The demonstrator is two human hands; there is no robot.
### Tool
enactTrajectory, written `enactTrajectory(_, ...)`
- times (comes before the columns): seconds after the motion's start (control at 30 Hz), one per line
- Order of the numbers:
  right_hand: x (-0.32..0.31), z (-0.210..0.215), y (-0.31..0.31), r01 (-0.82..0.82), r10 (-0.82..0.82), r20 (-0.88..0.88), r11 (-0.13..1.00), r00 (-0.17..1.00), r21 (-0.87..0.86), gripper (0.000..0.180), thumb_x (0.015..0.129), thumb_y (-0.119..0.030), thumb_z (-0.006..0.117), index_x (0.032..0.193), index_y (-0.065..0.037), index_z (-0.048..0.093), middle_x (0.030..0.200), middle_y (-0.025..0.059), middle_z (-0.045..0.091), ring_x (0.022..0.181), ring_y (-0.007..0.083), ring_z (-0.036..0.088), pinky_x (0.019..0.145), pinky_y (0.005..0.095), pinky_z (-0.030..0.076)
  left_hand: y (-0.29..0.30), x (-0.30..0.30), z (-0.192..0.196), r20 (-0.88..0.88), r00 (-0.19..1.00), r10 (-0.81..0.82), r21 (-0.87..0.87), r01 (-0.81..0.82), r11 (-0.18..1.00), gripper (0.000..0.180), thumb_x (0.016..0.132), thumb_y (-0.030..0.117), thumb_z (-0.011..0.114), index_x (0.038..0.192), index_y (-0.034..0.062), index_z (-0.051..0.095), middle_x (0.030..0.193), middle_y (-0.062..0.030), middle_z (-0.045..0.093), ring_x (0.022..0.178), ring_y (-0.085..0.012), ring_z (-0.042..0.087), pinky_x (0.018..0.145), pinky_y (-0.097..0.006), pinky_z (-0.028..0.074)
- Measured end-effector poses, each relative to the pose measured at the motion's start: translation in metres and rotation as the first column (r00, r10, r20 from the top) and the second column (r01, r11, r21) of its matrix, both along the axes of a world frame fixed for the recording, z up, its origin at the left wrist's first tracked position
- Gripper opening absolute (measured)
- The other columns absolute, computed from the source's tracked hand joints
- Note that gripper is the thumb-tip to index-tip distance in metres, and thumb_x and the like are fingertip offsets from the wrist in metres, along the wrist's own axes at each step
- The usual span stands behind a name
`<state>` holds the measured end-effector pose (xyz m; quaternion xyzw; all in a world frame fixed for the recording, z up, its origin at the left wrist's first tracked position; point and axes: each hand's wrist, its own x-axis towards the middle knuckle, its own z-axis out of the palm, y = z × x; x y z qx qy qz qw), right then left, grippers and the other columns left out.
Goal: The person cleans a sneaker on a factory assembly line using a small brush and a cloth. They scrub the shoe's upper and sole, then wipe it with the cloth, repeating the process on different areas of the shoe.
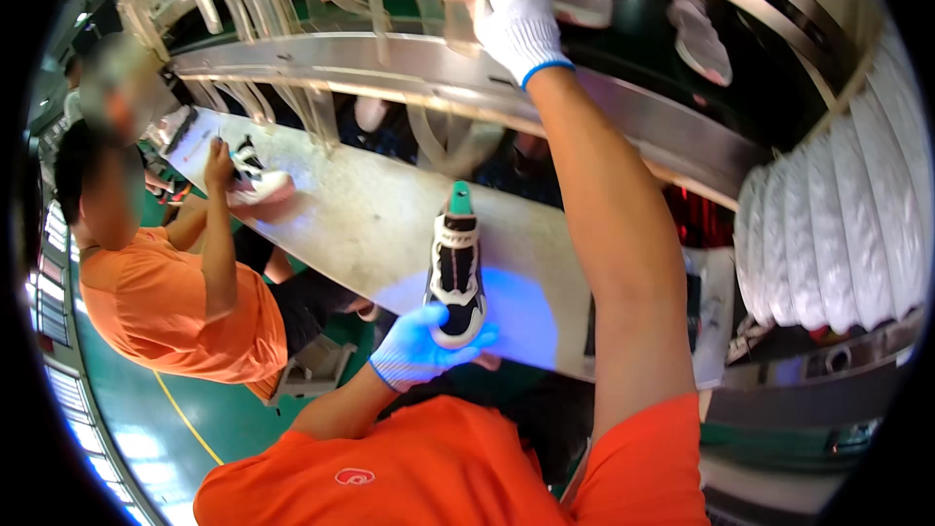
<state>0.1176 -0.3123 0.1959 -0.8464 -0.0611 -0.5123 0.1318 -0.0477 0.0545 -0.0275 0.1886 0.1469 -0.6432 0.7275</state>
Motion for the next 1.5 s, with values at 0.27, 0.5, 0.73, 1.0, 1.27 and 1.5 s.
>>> enactTrajectory(0.27,-0.306,-0.112,0.132,0.029,-0.051,-0.128,0.986,0.99,-0.167,0.031,0.092,-0.009,0.079,0.123,-0.006,0.08,0.125,0.0161,0.079,0.121,0.0416,0.075,0.109,0.0593,0.057,0.081,-0.054,-0.077,-0.012,0.995,-0.094,0.076,0.095,0.993,0.062,0.1,0.011,0.065,0.157,-0.0082,0.051,0.144,-0.033,0.068,0.124,-0.0461,0.074,0.104,-0.048,0.067)
enactTrajectory(0.5,-0.424,-0.261,0.206,0.22,-0.178,-0.56,0.975,0.809,0.008,0.044,0.083,-0.011,0.088,0.125,-0.002,0.077,0.139,0.0208,0.072,0.135,0.0462,0.066,0.111,0.0581,0.055,0.089,-0.05,-0.077,0.152,0.985,0.077,0.073,-0.089,0.993,0.066,0.098,0.015,0.074,0.158,-0.0037,0.052,0.14,-0.0221,0.071,0.122,-0.0352,0.076,0.106,-0.041,0.064)
enactTrajectory(0.73,-0.431,-0.301,0.241,0.452,-0.265,-0.51,0.845,0.819,0.287,0.054,0.089,-0.019,0.088,0.138,-0.005,0.073,0.154,0.027,0.063,0.142,0.0501,0.061,0.117,0.0572,0.052,0.113,-0.039,-0.06,0.381,-0.907,-0.178,-0.068,-0.219,0.973,0.07,0.077,0.022,0.092,0.14,0.0033,0.069,0.148,-0.0326,0.063,0.133,-0.0541,0.065,0.115,-0.061,0.053)
enactTrajectory(1.0,-0.409,-0.306,0.218,0.444,-0.363,-0.359,0.878,0.86,0.176,0.047,0.082,-0.006,0.078,0.13,-0.007,0.078,0.142,0.0187,0.072,0.131,0.0395,0.069,0.104,0.0504,0.053,0.022,-0.004,0.023,0.243,-0.953,0.179,-0.272,0.11,0.956,0.035,0.079,0.007,0.084,0.114,0.0065,0.081,0.118,-0.0129,0.081,0.108,-0.035,0.08,0.097,-0.053,0.062)
enactTrajectory(1.27,-0.424,-0.148,0.239,-0.014,0.133,-0.153,0.797,0.979,0.604,0.04,0.088,0.001,0.085,0.126,0.004,0.074,0.12,0.0194,0.079,0.107,0.0282,0.078,0.096,0.038,0.061,-0.016,-0.01,0.141,0.916,-0.361,-0.178,0.175,-0.041,0.984,0.065,0.077,0.011,0.1,0.136,-0.0003,0.074,0.122,-0.0152,0.082,0.114,-0.0179,0.077,0.1,-0.037,0.063)
enactTrajectory(1.5,-0.409,-0.154,0.246,-0.137,0.119,0.115,0.192,0.986,0.972,0.043,0.094,-0.004,0.085,0.134,0.005,0.076,0.124,0.0135,0.077,0.111,0.0192,0.073,0.1,0.0336,0.059,-0.022,-0.034,0.052,0.858,-0.392,0.331,-0.352,0.02,0.936,0.053,0.09,0.001,0.093,0.135,0.0033,0.066,0.144,-0.0268,0.071,0.129,-0.0323,0.073,0.11,-0.043,0.059)
